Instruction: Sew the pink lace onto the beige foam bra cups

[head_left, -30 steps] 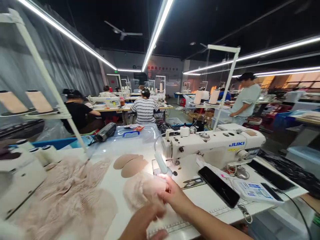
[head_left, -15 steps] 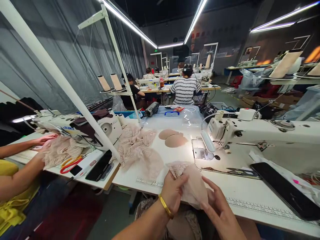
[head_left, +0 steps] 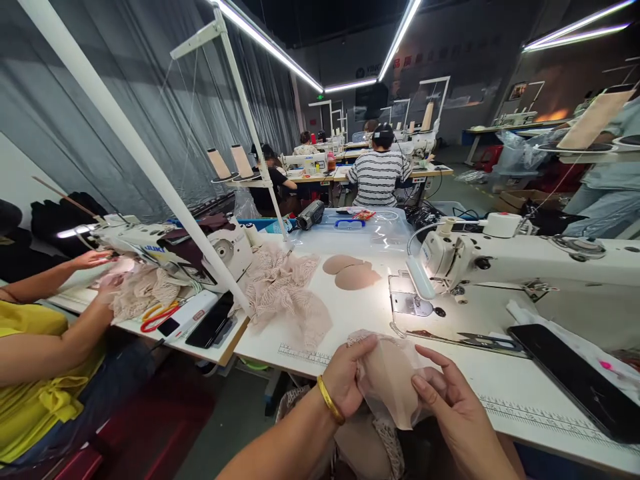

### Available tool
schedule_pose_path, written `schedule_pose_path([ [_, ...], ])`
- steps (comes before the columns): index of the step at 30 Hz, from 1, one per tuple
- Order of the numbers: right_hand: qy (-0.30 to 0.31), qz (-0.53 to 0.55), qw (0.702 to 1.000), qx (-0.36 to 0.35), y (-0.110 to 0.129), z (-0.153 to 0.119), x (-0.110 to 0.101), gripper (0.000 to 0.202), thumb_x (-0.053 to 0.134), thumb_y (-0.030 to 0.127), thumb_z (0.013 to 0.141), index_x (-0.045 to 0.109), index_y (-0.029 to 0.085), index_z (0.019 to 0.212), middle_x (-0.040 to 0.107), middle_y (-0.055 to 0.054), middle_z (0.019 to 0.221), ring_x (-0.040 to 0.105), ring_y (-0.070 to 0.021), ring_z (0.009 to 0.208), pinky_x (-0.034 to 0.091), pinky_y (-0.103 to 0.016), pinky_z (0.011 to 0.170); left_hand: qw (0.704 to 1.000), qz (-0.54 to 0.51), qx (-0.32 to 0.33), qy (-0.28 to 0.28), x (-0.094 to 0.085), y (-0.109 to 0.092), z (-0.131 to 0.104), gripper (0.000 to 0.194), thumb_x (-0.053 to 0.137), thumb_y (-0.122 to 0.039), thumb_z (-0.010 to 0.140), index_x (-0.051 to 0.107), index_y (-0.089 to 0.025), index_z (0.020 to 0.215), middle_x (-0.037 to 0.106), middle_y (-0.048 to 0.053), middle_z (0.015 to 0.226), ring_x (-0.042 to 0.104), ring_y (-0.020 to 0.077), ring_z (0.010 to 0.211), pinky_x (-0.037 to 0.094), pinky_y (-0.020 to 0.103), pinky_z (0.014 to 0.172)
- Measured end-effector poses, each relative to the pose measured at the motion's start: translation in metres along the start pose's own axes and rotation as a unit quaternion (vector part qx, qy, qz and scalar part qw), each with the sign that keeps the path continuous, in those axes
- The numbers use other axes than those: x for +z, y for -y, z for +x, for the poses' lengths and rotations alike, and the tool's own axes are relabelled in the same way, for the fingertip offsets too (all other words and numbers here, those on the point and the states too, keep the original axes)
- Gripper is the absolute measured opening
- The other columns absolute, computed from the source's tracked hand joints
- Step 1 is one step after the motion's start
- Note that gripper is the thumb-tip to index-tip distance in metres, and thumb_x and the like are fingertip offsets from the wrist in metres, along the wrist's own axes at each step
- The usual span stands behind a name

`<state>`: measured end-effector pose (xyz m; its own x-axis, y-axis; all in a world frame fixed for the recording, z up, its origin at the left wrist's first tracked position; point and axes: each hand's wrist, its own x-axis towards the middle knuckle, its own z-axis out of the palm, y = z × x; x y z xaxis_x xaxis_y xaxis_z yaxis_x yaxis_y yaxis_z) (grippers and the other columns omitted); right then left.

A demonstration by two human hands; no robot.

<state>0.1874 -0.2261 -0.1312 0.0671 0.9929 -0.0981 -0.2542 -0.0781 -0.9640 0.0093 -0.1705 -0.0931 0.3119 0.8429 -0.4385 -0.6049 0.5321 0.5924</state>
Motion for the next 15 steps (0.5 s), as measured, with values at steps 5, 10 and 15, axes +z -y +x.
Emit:
schedule_pose_path([
  [5, -0.002, -0.014, 1.000, 0.011, -0.009, 0.003, -0.007, 0.060, 0.082, 0.056, 0.081, 0.064, 0.027, 0.130, 0.071, -0.001, 0.084, 0.064, -0.0183, 0.073, 0.052, -0.029, 0.068, 0.999, -0.013, 0.017, -0.036, 0.003, 0.006, 0.004, 0.049, 0.096, -0.046, 0.066, 0.076, -0.010, 0.094, 0.077, 0.012, 0.092, 0.069, 0.0228, 0.081, 0.056, 0.035, 0.079],
  [10, 0.015, 0.019, 0.999, 0.026, -0.013, 0.006, -0.014, 0.062, 0.080, 0.055, 0.084, 0.059, 0.028, 0.136, 0.074, -0.004, 0.096, 0.067, -0.0202, 0.083, 0.055, -0.030, 0.075, 0.999, 0.019, 0.039, 0.019, 0.014, 0.004, -0.004, 0.056, 0.099, -0.043, 0.061, 0.078, -0.007, 0.099, 0.077, 0.015, 0.098, 0.070, 0.0242, 0.087, 0.056, 0.034, 0.083],
  [15, 0.001, 0.056, 0.998, 0.028, -0.009, 0.009, -0.012, 0.066, 0.085, 0.054, 0.079, 0.059, 0.031, 0.135, 0.076, -0.005, 0.105, 0.071, -0.0239, 0.095, 0.058, -0.035, 0.085, 0.999, 0.021, 0.038, 0.007, 0.019, 0.003, -0.007, 0.052, 0.098, -0.036, 0.060, 0.080, -0.009, 0.101, 0.078, 0.015, 0.103, 0.070, 0.0237, 0.089, 0.058, 0.032, 0.081],
])
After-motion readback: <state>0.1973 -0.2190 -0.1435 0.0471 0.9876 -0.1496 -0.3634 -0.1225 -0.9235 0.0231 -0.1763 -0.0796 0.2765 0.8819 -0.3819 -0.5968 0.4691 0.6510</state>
